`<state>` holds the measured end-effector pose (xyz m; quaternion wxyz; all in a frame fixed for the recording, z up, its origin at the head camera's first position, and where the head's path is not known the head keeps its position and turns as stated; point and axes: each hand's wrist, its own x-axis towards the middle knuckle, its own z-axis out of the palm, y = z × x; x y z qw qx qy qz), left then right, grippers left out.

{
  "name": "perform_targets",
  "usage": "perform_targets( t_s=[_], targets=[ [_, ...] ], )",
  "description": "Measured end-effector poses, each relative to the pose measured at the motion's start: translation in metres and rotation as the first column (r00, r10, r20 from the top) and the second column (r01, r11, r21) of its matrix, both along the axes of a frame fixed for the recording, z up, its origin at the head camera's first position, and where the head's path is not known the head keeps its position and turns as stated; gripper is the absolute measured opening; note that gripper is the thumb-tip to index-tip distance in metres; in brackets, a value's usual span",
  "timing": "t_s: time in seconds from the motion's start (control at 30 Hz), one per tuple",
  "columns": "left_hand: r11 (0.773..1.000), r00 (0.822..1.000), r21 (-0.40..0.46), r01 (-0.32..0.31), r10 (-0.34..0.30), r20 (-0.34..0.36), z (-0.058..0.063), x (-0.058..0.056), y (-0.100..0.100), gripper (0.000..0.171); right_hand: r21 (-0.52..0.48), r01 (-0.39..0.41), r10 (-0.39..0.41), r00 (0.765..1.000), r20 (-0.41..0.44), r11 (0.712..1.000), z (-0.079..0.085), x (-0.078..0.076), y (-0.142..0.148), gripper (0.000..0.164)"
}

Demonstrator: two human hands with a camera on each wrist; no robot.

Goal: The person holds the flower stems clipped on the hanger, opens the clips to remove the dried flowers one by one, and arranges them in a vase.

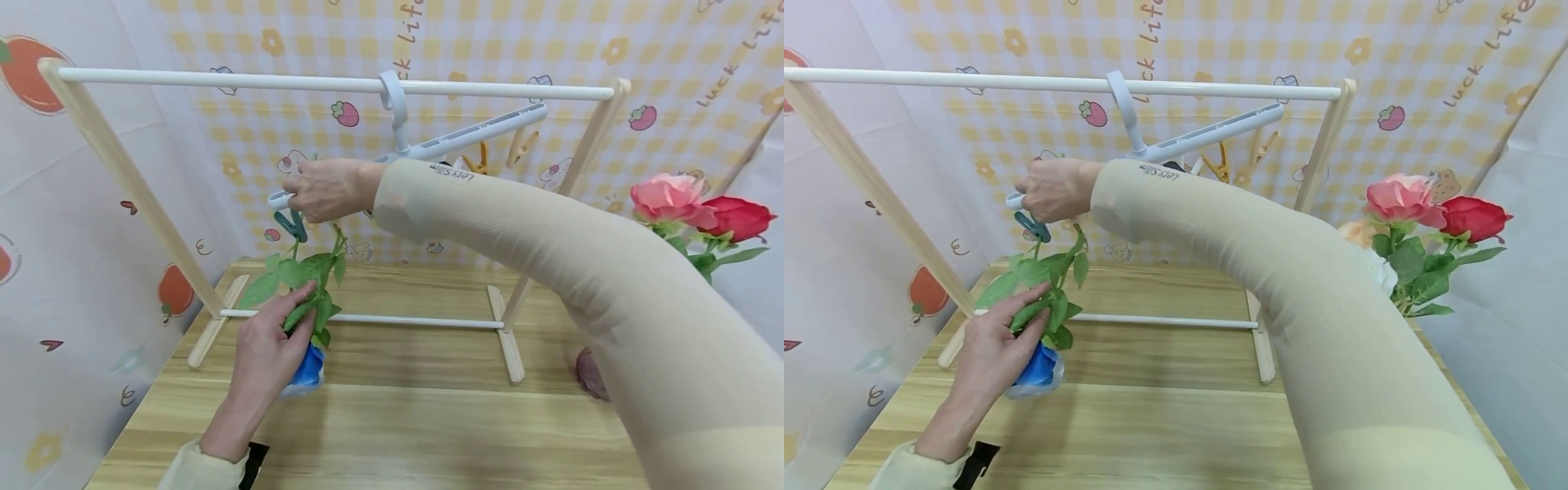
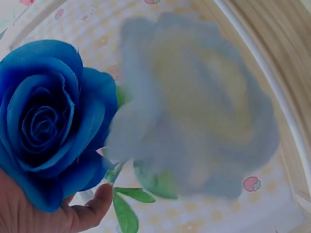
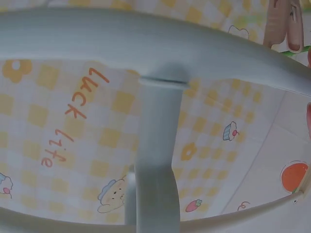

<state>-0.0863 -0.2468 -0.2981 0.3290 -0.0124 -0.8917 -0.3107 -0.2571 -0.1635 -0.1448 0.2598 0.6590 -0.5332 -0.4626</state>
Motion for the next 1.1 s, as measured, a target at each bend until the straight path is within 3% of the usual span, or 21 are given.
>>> perform_targets(
  t_s=[0.1,0.2,0.57,0.7,0.8,0.9,1.0,1.07,1.1],
  targets=[
    [1.000,0.998,0.000,-0.009,0.009,0.067,-0.001,0.000,-0.001,0.032,0.010,-0.001,0.001,1.000,0.000,1.000,0.003,0.000,0.000,0.024],
    [1.000,0.996,0.006,-0.012,0.011,0.090,-0.002,0.001,-0.001,0.033,-0.009,-0.012,0.012,1.000,0.017,1.000,0.004,0.001,0.002,0.025],
    [1.000,0.999,0.001,0.031,-0.031,0.035,-0.003,-0.001,0.001,0.033,-0.135,-0.035,0.049,0.994,0.095,0.990,0.000,-0.001,0.018,0.019],
    [0.999,0.999,0.009,0.040,-0.040,0.026,-0.004,0.000,0.002,0.034,-0.235,-0.020,0.070,0.977,0.204,0.972,-0.014,0.005,0.032,0.019],
    [0.999,0.999,0.007,0.039,-0.039,0.028,-0.004,0.002,0.003,0.034,-0.313,0.026,0.096,0.926,0.366,0.949,-0.035,0.013,0.046,0.013],
    [1.000,0.999,-0.003,0.031,-0.030,0.033,-0.004,0.003,0.005,0.034,-0.371,0.117,0.119,0.824,0.554,0.921,-0.061,0.019,0.062,0.013],
    [0.999,0.999,-0.019,0.035,-0.035,0.016,-0.003,0.004,0.008,0.034,-0.403,0.203,0.133,0.735,0.665,0.892,-0.083,0.023,0.077,0.017],
    [0.998,0.999,-0.023,0.050,-0.051,-0.002,-0.002,0.004,0.010,0.034,-0.440,0.242,0.157,0.703,0.694,0.865,-0.094,0.024,0.087,0.017],
    [0.998,0.998,-0.025,0.059,-0.059,-0.010,-0.002,0.005,0.011,0.033,-0.466,0.252,0.172,0.700,0.693,0.848,-0.098,0.024,0.092,0.016]
  ],
)
